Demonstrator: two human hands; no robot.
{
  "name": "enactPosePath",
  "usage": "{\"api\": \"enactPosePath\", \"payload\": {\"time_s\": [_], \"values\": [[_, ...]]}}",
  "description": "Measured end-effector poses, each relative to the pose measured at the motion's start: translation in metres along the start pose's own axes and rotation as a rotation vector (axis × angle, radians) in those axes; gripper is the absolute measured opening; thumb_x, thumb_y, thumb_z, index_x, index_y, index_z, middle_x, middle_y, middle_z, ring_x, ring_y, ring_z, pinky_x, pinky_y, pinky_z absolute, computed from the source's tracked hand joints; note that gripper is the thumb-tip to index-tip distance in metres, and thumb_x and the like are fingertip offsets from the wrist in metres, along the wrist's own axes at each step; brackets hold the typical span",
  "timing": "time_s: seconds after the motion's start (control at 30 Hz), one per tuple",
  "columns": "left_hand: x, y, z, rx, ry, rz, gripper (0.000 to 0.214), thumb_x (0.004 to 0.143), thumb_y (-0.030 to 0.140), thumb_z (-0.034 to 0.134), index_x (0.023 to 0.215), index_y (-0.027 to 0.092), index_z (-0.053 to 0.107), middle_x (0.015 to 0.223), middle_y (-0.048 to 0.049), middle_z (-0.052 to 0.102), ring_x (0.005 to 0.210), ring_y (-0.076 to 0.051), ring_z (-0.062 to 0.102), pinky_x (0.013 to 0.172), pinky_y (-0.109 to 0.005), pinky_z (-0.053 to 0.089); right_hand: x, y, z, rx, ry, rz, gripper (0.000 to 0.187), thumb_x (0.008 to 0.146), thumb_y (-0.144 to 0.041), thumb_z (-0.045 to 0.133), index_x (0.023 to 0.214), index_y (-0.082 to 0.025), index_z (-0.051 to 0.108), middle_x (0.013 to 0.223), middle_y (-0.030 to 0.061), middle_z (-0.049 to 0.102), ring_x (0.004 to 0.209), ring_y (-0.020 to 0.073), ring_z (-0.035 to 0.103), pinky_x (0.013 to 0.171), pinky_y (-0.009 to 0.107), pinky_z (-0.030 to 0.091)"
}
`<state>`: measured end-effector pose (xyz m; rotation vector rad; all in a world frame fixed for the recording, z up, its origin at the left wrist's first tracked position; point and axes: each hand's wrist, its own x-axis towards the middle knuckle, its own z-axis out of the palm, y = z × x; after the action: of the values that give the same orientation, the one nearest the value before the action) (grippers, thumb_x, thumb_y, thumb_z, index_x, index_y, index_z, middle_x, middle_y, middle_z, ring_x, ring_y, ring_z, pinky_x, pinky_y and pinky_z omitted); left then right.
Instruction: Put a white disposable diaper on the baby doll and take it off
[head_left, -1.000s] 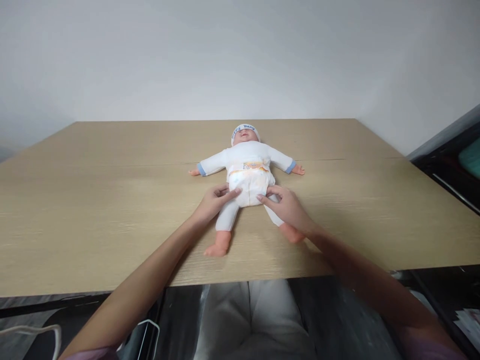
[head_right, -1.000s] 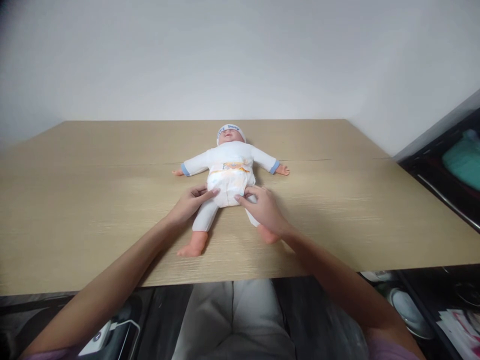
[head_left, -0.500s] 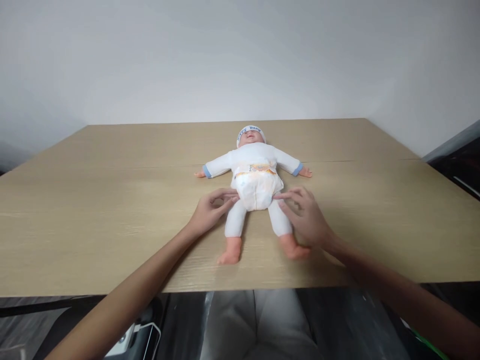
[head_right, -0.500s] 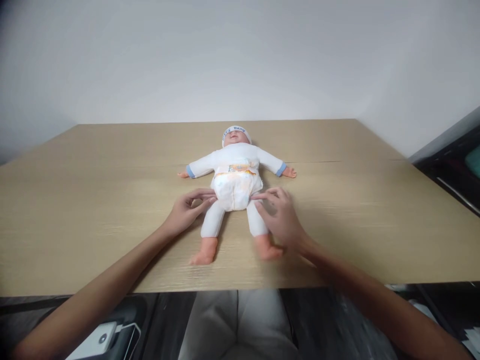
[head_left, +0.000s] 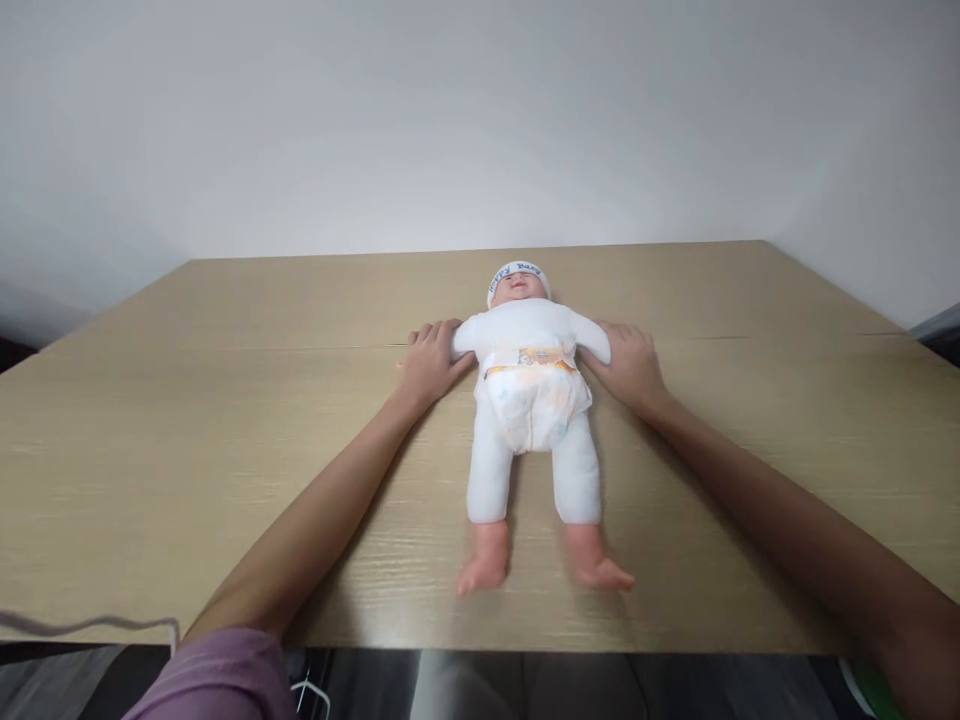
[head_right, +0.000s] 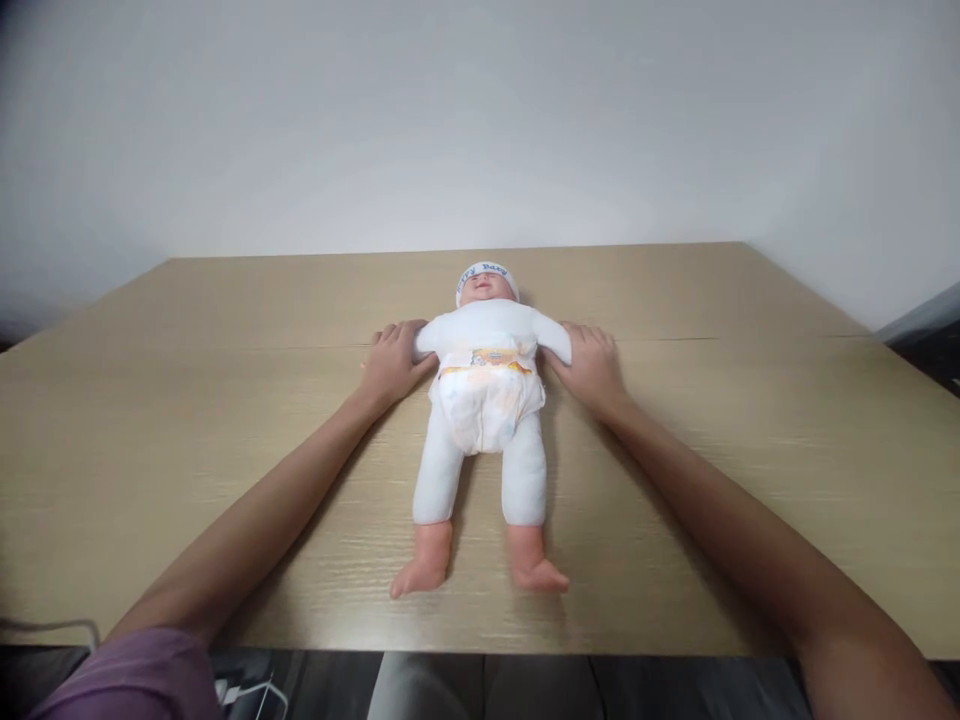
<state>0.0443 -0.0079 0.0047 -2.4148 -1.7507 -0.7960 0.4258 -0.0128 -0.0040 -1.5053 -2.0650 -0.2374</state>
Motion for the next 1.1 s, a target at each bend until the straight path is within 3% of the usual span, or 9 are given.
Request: {"api": "enactPosePath", "payload": {"time_s": [0.23, 0.33, 0.43, 0.57, 0.63, 0.73, 0.83, 0.97, 1.1], "values": [[-0.013, 0.016, -0.013, 0.126, -0.044, -0.158, 0.056, 0.101, 0.058, 0.058, 0.134, 0.013, 0.066, 0.121, -0.0209, 0.077, 0.119, -0.041, 0.068, 0.106, -0.049, 0.047, -0.006, -0.011, -0.006, 0.058, 0.036, 0.050, 0.055, 0.110, -0.061, 0.046, 0.126, -0.015, 0.071, 0.119, 0.0207, 0.076, 0.110, 0.0379, 0.066, 0.090, 0.045, 0.051], [-0.028, 0.039, -0.029, 0.074, -0.044, -0.246, 0.052, 0.100, 0.055, 0.062, 0.132, 0.013, 0.067, 0.120, -0.0202, 0.079, 0.117, -0.040, 0.070, 0.100, -0.046, 0.050, -0.013, -0.027, -0.022, 0.101, 0.050, 0.096, 0.049, 0.108, -0.055, 0.047, 0.121, -0.014, 0.072, 0.117, 0.0218, 0.077, 0.109, 0.0386, 0.066, 0.091, 0.047, 0.052], [-0.064, 0.075, -0.056, -0.055, 0.025, -0.336, 0.049, 0.099, 0.057, 0.064, 0.129, 0.019, 0.067, 0.116, -0.0142, 0.081, 0.107, -0.035, 0.075, 0.087, -0.039, 0.052, -0.032, -0.043, -0.049, 0.220, 0.105, 0.178, 0.043, 0.102, -0.050, 0.053, 0.118, -0.015, 0.071, 0.116, 0.0209, 0.078, 0.108, 0.0381, 0.068, 0.093, 0.048, 0.053], [-0.155, 0.135, -0.104, -0.212, 0.194, -0.364, 0.046, 0.090, 0.062, 0.073, 0.117, 0.024, 0.066, 0.113, -0.0067, 0.080, 0.103, -0.031, 0.076, 0.082, -0.035, 0.052, -0.086, -0.060, -0.106, 0.478, 0.115, 0.225, 0.037, 0.095, -0.047, 0.060, 0.119, -0.020, 0.070, 0.112, 0.0126, 0.080, 0.098, 0.0314, 0.071, 0.086, 0.041, 0.055], [-0.218, 0.167, -0.125, -0.262, 0.180, -0.397, 0.049, 0.084, 0.058, 0.078, 0.117, 0.024, 0.063, 0.110, -0.0061, 0.079, 0.101, -0.031, 0.076, 0.081, -0.035, 0.053, -0.122, -0.067, -0.142, 0.555, 0.053, 0.180, 0.034, 0.095, -0.046, 0.063, 0.119, -0.023, 0.070, 0.109, 0.0080, 0.080, 0.093, 0.0279, 0.072, 0.083, 0.038, 0.055], [-0.322, 0.207, -0.143, -0.399, 0.023, -0.394, 0.053, 0.079, 0.053, 0.080, 0.116, 0.023, 0.056, 0.105, -0.0070, 0.077, 0.092, -0.030, 0.076, 0.079, -0.036, 0.058, -0.183, -0.081, -0.196, 0.565, -0.062, -0.003, 0.031, 0.097, -0.042, 0.067, 0.122, -0.024, 0.070, 0.112, 0.0072, 0.078, 0.098, 0.0277, 0.072, 0.088, 0.039, 0.055], [-0.422, 0.236, -0.148, -0.532, -0.246, -0.431, 0.045, 0.082, 0.042, 0.075, 0.116, 0.024, 0.052, 0.105, -0.0080, 0.077, 0.089, -0.029, 0.077, 0.076, -0.036, 0.059, -0.240, -0.102, -0.232, 0.564, -0.226, -0.187, 0.033, 0.099, -0.038, 0.072, 0.128, -0.025, 0.068, 0.118, 0.0085, 0.076, 0.107, 0.0291, 0.071, 0.095, 0.041, 0.056], [-0.514, 0.255, -0.159, -0.521, -0.524, -0.519, 0.041, 0.078, 0.033, 0.069, 0.113, 0.026, 0.050, 0.099, -0.0071, 0.077, 0.088, -0.030, 0.076, 0.078, -0.037, 0.057, -0.304, -0.140, -0.231, 0.535, -0.472, -0.268, 0.034, 0.098, -0.029, 0.070, 0.132, -0.025, 0.068, 0.122, 0.0094, 0.075, 0.116, 0.0296, 0.068, 0.102, 0.043, 0.055], [-0.539, 0.256, -0.169, -0.468, -0.634, -0.569, 0.045, 0.088, 0.050, 0.065, 0.121, 0.025, 0.046, 0.103, -0.0088, 0.079, 0.094, -0.033, 0.078, 0.083, -0.039, 0.055, -0.348, -0.164, -0.183, 0.469, -0.636, -0.199, 0.038, 0.099, -0.025, 0.067, 0.136, -0.021, 0.070, 0.133, 0.0111, 0.076, 0.126, 0.0284, 0.068, 0.110, 0.039, 0.052]]}}
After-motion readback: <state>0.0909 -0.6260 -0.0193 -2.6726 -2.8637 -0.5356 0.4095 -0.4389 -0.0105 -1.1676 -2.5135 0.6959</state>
